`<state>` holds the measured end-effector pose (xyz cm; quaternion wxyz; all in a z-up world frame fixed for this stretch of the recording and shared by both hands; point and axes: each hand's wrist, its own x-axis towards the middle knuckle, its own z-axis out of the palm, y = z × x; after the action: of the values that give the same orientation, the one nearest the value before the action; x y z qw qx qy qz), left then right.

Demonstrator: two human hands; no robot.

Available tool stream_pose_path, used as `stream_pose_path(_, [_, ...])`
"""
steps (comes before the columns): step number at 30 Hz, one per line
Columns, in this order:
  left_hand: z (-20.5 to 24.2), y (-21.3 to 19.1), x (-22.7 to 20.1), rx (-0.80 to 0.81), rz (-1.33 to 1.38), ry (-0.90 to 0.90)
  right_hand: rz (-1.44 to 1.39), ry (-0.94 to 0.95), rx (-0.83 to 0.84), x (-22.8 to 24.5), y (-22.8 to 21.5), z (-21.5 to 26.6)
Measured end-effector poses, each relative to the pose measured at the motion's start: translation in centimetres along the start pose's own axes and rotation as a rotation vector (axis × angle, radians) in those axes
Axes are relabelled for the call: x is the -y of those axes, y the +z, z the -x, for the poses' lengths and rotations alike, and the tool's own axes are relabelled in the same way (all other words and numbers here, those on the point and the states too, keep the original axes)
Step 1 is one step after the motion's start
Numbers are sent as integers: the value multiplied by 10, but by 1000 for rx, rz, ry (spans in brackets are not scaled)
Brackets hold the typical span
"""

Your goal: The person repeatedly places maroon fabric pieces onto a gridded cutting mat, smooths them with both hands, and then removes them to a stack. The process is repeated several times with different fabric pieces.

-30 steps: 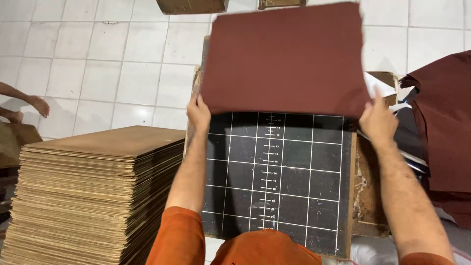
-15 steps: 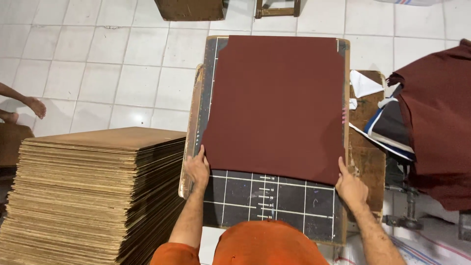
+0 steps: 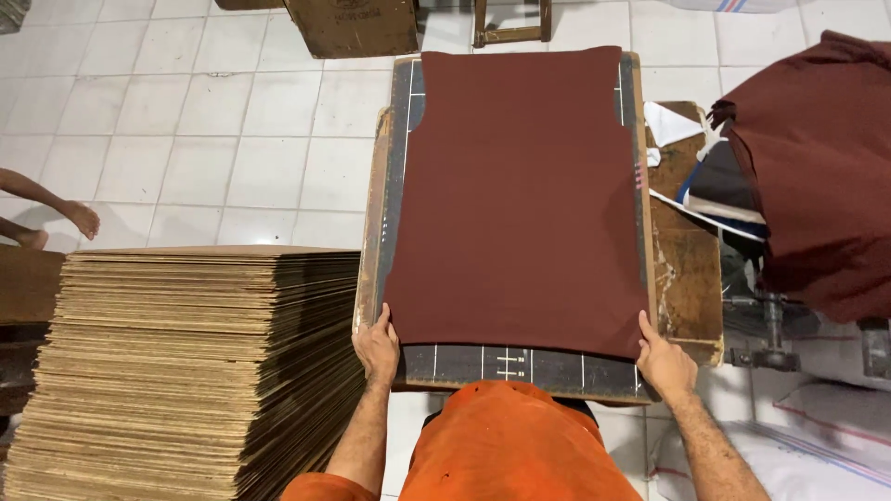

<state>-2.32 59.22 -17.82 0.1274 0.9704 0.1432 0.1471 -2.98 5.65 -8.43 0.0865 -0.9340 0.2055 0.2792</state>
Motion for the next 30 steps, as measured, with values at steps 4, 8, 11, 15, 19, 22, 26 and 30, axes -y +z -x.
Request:
stream_pose_path(4, [15,-13,0,51,-39,-75,14,11,11,-9,8,9])
stream_pose_path(8, [24,-15,0,29,-43,-144,-1,-22,43,-14,8,15])
stream_pose_path(11, [33,-12,4,47,-53,-176,8,-23,67,-15,8,23])
stream_pose_path(15, [42,-18,3,26,-71,-146,0,-18,102,-18,3,29])
stream_pose_path(19, [47,-22,0,20,-87,-128,-68,-50,100,-21,1,36])
stream_pose_path(22, [48,-27,0,20,-107,-103,-100,-60,99,-21,1,40])
stream_pose_path(26, [61,-32,6,-9,-124,-79,-125,-58,131,-16,-10,57])
stream_pose_path(30, [75,-30,21,-42,-131,-76,-198,-40,156,-25,10,55])
